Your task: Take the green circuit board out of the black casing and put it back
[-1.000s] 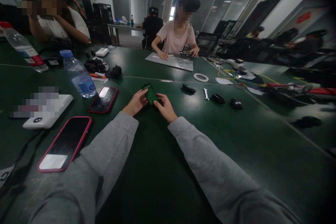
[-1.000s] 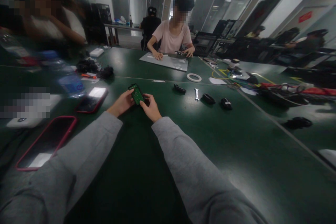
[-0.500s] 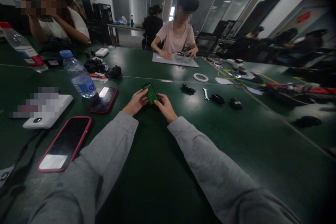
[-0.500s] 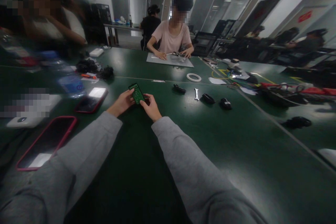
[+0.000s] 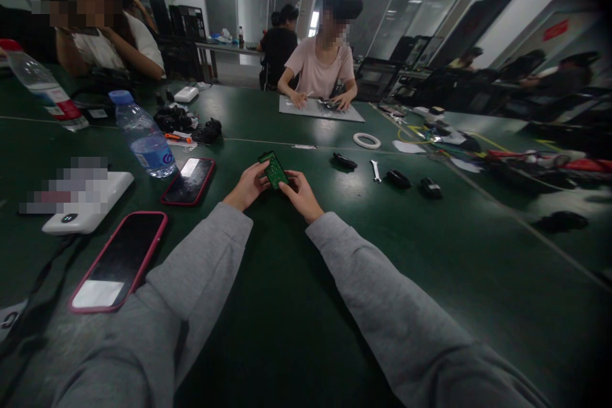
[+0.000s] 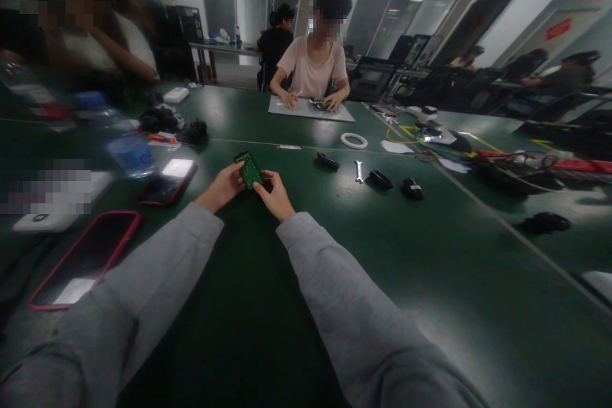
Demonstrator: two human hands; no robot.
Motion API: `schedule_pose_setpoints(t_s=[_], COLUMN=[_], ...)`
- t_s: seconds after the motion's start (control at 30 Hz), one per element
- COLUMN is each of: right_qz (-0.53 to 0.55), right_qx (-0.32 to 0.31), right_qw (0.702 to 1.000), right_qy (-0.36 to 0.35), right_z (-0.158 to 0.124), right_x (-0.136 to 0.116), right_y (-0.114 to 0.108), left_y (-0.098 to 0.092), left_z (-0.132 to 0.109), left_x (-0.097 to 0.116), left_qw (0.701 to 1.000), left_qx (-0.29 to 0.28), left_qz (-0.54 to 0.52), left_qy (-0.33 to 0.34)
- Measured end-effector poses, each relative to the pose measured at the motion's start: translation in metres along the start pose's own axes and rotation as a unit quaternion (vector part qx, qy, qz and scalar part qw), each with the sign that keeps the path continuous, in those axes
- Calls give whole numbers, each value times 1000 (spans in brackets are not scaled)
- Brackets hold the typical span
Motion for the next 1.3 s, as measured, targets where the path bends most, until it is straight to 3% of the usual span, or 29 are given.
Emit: schedule_pose_setpoints(t_s=[1.3], right_qz=[-8], right_qx=[5], right_qw=[1000], right_qy=[-16], right_z=[1], right_x=[0], right_y=[0], left_y=[4], left_z=[-5], left_x=[3], left_qw=[1000], left_qx=[14], left_qz=[4], left_qy=[3])
Point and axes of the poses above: each hand's wrist, its own z-axis towards the middle knuckle, its own y-axis out of the palm, x = y × z, the point moved 6 cm from there along z, towards the middle knuckle, and after that the axes turned 7 degrees about x, right-handed, at the moved point
